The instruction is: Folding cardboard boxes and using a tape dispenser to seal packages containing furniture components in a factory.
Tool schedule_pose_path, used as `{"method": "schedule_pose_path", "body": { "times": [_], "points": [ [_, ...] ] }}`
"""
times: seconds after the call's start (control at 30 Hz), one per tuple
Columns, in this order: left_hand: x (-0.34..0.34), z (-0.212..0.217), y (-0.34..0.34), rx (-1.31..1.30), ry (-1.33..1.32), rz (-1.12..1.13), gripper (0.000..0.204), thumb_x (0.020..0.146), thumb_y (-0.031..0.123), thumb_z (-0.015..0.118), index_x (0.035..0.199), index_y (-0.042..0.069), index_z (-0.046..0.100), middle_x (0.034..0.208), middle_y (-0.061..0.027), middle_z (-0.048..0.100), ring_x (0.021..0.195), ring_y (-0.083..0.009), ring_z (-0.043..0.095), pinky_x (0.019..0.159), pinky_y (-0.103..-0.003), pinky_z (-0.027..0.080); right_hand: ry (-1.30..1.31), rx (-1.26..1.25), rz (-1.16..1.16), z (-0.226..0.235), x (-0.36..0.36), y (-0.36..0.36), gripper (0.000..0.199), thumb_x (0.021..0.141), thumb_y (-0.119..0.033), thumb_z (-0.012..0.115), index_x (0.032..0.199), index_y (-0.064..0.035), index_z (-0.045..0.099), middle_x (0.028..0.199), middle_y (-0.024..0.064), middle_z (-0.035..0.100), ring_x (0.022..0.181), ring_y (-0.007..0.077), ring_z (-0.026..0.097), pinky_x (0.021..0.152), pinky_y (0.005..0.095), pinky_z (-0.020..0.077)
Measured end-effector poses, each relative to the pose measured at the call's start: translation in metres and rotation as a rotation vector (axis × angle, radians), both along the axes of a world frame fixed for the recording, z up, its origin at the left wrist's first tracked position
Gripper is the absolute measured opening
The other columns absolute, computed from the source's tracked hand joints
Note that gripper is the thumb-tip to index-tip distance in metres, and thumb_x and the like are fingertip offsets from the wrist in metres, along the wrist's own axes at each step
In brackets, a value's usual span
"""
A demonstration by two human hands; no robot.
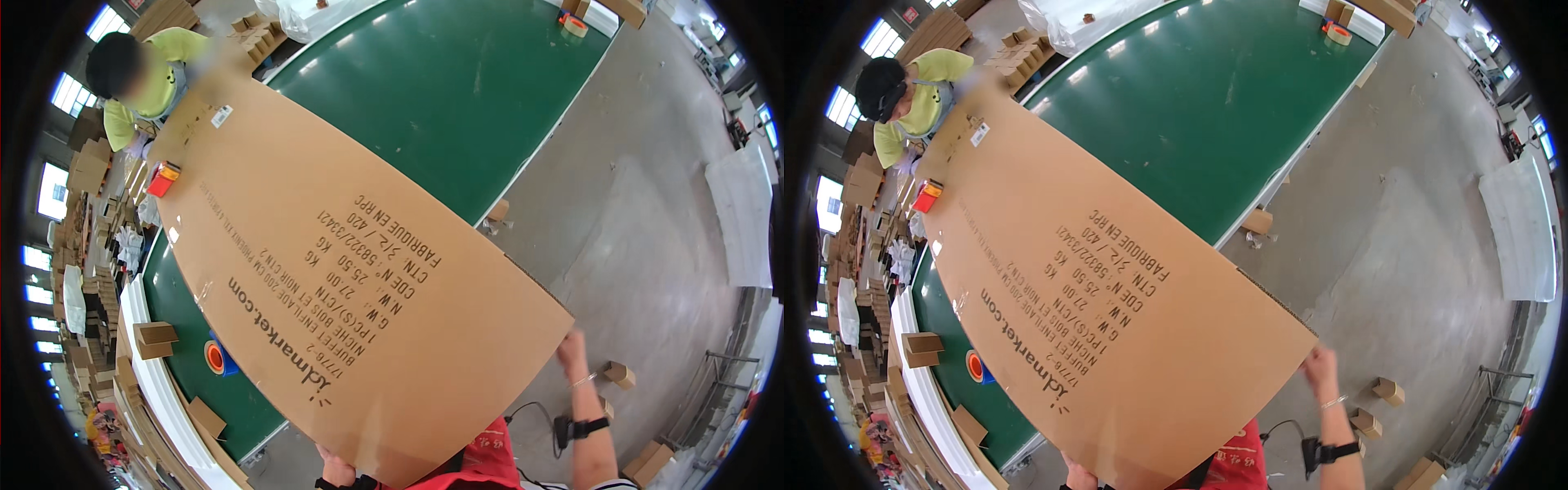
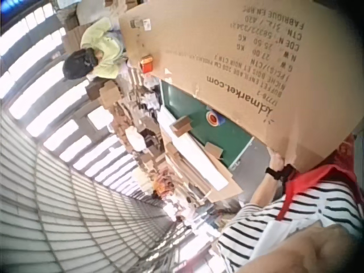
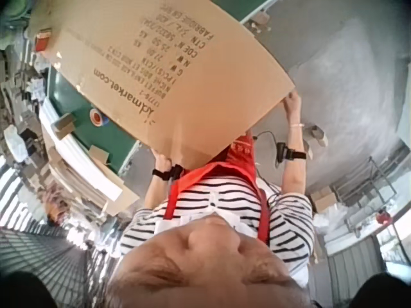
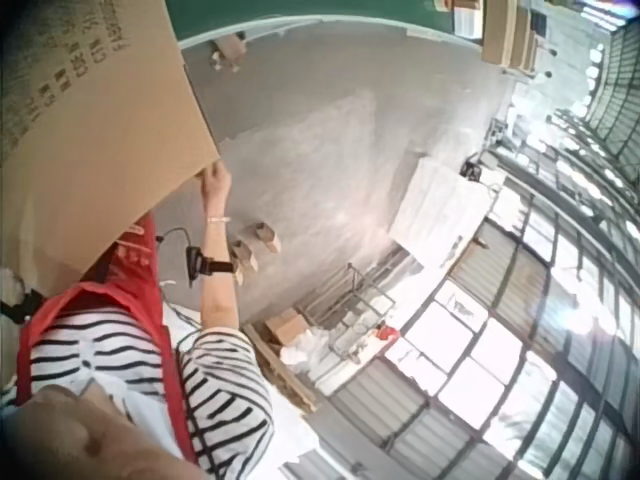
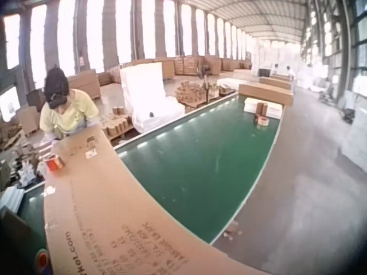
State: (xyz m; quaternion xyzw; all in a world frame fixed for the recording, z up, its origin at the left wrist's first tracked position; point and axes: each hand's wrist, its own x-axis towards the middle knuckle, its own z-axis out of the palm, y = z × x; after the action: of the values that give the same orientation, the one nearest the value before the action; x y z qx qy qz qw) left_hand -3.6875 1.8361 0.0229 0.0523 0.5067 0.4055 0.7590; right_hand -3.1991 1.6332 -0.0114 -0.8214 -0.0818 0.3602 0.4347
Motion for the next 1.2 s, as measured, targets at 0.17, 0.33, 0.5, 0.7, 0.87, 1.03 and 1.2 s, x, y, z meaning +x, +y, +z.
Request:
{"method": "schedule_pose_path", "body": {
  "times": [0.17,0.33,0.5,0.7,0.87,1.03,1.2],
  "points": [
    [0.043,0.01,-0.004,0.055,0.036,-0.015,0.051,0.103,0.042,0.043,0.137,0.004,0.05,0.131,-0.0139,0.06,0.114,-0.0311,0.06,0.096,-0.043,0.052,0.011,0.316,0.07,0.069,0.079,0.113,0.028,0.101,-0.022,0.056,0.118,-0.001,0.062,0.094,0.004,0.068,0.088,0.0123,0.065,0.08,0.0284,0.0531],
    [0.036,0.013,-0.004,0.13,0.072,-0.023,0.052,0.103,0.042,0.041,0.138,0.004,0.05,0.132,-0.014,0.059,0.116,-0.0316,0.059,0.098,-0.044,0.051,0.335,0.672,0.498,0.05,0.052,0.196,0.059,0.103,-0.038,0.05,0.149,-0.0047,0.037,0.142,0.0107,0.05,0.134,0.0206,0.045,0.113,0.0373,0.034],
    [0.037,0.029,-0.013,0.188,0.151,-0.025,0.053,0.104,0.043,0.04,0.138,0.004,0.049,0.133,-0.0142,0.058,0.117,-0.0321,0.058,0.099,-0.044,0.05,0.837,0.917,0.403,0.052,0.015,0.202,0.078,0.1,-0.055,0.043,0.154,-0.0017,0.027,0.158,0.013,0.032,0.147,0.0229,0.028,0.12,0.0385,0.019],
    [0.016,0.031,-0.028,0.257,0.229,-0.044,0.053,0.104,0.043,0.039,0.139,0.004,0.049,0.134,-0.0143,0.057,0.119,-0.0327,0.057,0.101,-0.045,0.049,0.27,0.774,-0.117,-0.061,-0.087,0.22,0.071,0.098,-0.05,0.053,0.147,0.0002,0.04,0.151,0.0132,0.042,0.14,0.0237,0.04,0.115,0.0361,0.0309],
    [0.04,0.053,-0.034,0.105,0.104,0.269,0.053,0.105,0.043,0.04,0.137,0.002,0.049,0.13,-0.0168,0.059,0.111,-0.0321,0.061,0.095,-0.042,0.053,0.647,0.701,-0.055,-0.022,-0.098,0.222,0.07,0.097,-0.05,0.055,0.145,0.0003,0.043,0.146,0.0128,0.048,0.135,0.0229,0.046,0.112,0.0355,0.0353],
    [0.054,0.071,-0.018,0.201,-0.029,0.278,0.06,0.103,0.048,0.043,0.142,0.002,0.045,0.14,-0.0147,0.054,0.119,-0.0306,0.058,0.099,-0.042,0.05,0.971,0.6,0.048,0.029,-0.084,0.212,0.069,0.096,-0.049,0.058,0.142,0.0004,0.047,0.141,0.0123,0.053,0.13,0.0221,0.051,0.108,0.0348,0.0396],
    [0.054,0.113,-0.035,0.312,0.237,-0.091,0.062,0.091,0.038,0.067,0.136,-0.002,0.05,0.13,-0.0127,0.061,0.113,-0.0255,0.062,0.095,-0.038,0.052,1.244,0.452,0.165,0.074,0.04,0.181,0.068,0.095,-0.048,0.061,0.14,0.0006,0.05,0.136,0.0119,0.058,0.125,0.0213,0.056,0.105,0.0342,0.044]
  ]
}}
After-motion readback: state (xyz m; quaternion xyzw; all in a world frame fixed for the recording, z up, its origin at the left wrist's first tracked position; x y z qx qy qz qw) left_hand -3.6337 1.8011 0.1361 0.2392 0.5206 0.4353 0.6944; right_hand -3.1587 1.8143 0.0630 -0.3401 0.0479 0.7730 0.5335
